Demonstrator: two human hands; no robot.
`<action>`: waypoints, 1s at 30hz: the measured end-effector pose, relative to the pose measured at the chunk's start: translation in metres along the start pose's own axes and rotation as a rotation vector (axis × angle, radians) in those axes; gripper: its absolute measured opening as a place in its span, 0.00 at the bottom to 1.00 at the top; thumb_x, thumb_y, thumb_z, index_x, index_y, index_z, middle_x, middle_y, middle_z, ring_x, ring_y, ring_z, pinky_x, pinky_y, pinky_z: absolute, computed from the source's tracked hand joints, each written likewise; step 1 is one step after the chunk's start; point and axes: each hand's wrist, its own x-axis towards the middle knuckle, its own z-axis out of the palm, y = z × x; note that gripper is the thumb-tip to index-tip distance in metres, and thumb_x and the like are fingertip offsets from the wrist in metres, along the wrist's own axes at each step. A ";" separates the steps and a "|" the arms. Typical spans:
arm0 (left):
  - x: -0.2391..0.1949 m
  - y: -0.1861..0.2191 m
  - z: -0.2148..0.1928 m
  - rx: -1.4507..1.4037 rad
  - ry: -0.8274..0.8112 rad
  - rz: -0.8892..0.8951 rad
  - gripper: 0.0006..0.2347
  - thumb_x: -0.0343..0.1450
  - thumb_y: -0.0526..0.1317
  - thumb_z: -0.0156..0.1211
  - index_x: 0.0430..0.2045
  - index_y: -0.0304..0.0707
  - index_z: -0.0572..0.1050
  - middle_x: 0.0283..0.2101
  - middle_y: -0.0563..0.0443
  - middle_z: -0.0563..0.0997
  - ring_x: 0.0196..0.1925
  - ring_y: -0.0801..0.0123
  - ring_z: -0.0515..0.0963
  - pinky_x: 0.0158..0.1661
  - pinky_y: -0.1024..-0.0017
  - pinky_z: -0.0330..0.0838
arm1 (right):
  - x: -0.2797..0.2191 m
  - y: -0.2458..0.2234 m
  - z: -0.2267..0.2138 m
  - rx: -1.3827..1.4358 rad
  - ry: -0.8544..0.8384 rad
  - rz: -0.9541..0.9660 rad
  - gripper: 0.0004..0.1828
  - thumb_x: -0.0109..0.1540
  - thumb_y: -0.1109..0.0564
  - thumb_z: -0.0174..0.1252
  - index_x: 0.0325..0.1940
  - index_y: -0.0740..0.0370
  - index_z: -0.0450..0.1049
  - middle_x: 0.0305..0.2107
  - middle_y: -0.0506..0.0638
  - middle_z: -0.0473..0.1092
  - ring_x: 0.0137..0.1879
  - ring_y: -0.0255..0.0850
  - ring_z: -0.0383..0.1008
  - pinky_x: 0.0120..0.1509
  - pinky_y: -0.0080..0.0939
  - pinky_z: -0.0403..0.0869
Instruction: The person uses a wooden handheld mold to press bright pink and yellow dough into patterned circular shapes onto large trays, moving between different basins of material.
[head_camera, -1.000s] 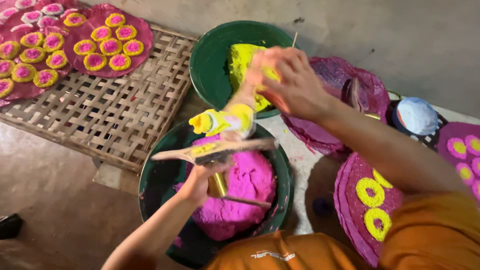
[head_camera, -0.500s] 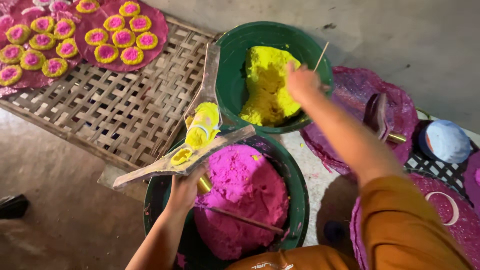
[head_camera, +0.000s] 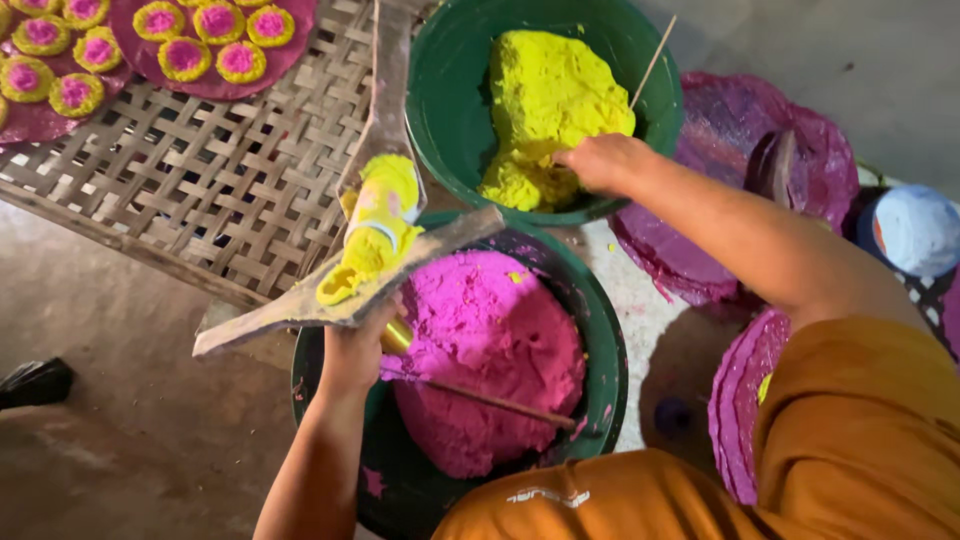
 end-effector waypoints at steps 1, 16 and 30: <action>0.001 0.000 -0.001 0.016 0.002 0.006 0.09 0.70 0.27 0.60 0.43 0.30 0.74 0.38 0.50 0.79 0.38 0.70 0.80 0.39 0.71 0.77 | -0.003 -0.003 0.006 0.020 -0.006 -0.016 0.32 0.57 0.62 0.53 0.66 0.42 0.71 0.36 0.62 0.78 0.42 0.58 0.79 0.46 0.59 0.76; 0.042 0.093 0.062 0.805 0.088 0.809 0.16 0.73 0.34 0.70 0.53 0.30 0.72 0.48 0.45 0.79 0.50 0.66 0.80 0.50 0.67 0.75 | -0.198 0.012 -0.080 0.725 -0.086 0.177 0.21 0.67 0.48 0.55 0.63 0.50 0.77 0.20 0.56 0.72 0.25 0.40 0.69 0.31 0.44 0.70; 0.017 0.009 0.188 0.600 -0.640 0.254 0.26 0.65 0.46 0.69 0.58 0.38 0.70 0.55 0.44 0.79 0.56 0.58 0.79 0.54 0.67 0.74 | -0.268 -0.159 -0.108 -0.533 0.392 -0.024 0.10 0.59 0.52 0.54 0.41 0.57 0.75 0.29 0.47 0.73 0.34 0.45 0.79 0.32 0.45 0.75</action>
